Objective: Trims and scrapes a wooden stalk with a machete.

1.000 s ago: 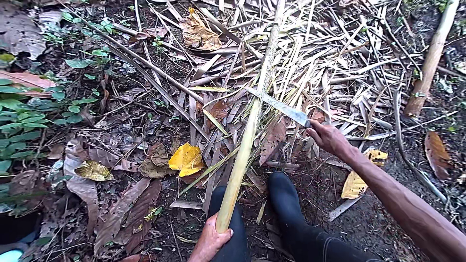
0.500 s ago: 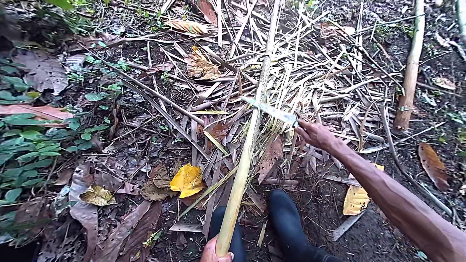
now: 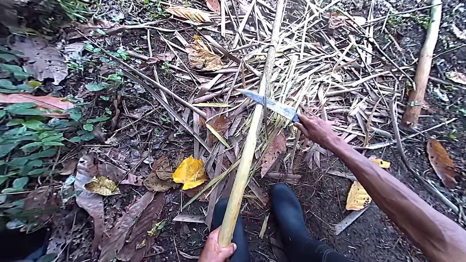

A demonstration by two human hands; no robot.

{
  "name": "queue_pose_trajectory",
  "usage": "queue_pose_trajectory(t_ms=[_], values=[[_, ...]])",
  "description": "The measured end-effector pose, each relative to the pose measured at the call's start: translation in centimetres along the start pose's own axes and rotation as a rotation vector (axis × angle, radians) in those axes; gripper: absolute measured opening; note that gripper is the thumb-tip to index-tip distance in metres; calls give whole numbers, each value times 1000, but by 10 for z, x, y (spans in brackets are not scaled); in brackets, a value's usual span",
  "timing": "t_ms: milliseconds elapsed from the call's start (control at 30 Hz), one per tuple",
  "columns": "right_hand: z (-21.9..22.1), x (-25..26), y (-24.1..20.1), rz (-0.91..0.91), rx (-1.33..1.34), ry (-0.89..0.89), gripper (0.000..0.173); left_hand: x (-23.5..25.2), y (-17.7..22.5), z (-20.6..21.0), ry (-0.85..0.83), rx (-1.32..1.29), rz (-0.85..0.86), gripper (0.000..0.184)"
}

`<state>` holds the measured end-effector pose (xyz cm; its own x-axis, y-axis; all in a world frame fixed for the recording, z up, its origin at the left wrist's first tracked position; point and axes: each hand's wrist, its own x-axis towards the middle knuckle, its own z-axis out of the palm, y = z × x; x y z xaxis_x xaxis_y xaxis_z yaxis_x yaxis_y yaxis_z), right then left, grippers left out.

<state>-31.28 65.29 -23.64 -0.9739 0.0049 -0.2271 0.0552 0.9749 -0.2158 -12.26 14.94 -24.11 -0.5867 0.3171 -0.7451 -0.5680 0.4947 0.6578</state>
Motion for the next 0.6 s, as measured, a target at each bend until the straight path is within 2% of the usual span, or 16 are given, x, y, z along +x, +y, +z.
queue_pose_trajectory(t_ms=[67,133,167,233,267,333,367,433,533,600], values=[[-8,21,7,-23,-57,-22,53,-1,-1,1,17,12,12,35],[-25,48,9,173,39,32,51,-2,-1,3,30,33,18,37],[-33,59,8,316,185,116,51,-2,-1,4,34,44,22,38],[-43,74,-3,591,643,406,55,-3,0,2,41,63,25,40],[-45,77,-11,675,896,557,56,-3,1,2,47,62,27,42],[-60,60,-19,721,1257,645,55,1,2,0,36,48,10,43],[-61,42,-16,713,1254,596,54,0,2,-1,19,39,-4,42],[-49,-5,-4,599,947,432,56,-1,5,-4,-28,19,-39,38],[-15,-78,5,182,507,178,49,-1,9,-7,-85,-91,-70,31],[5,-111,-8,14,356,92,45,-1,7,-8,-110,-159,-73,28]])
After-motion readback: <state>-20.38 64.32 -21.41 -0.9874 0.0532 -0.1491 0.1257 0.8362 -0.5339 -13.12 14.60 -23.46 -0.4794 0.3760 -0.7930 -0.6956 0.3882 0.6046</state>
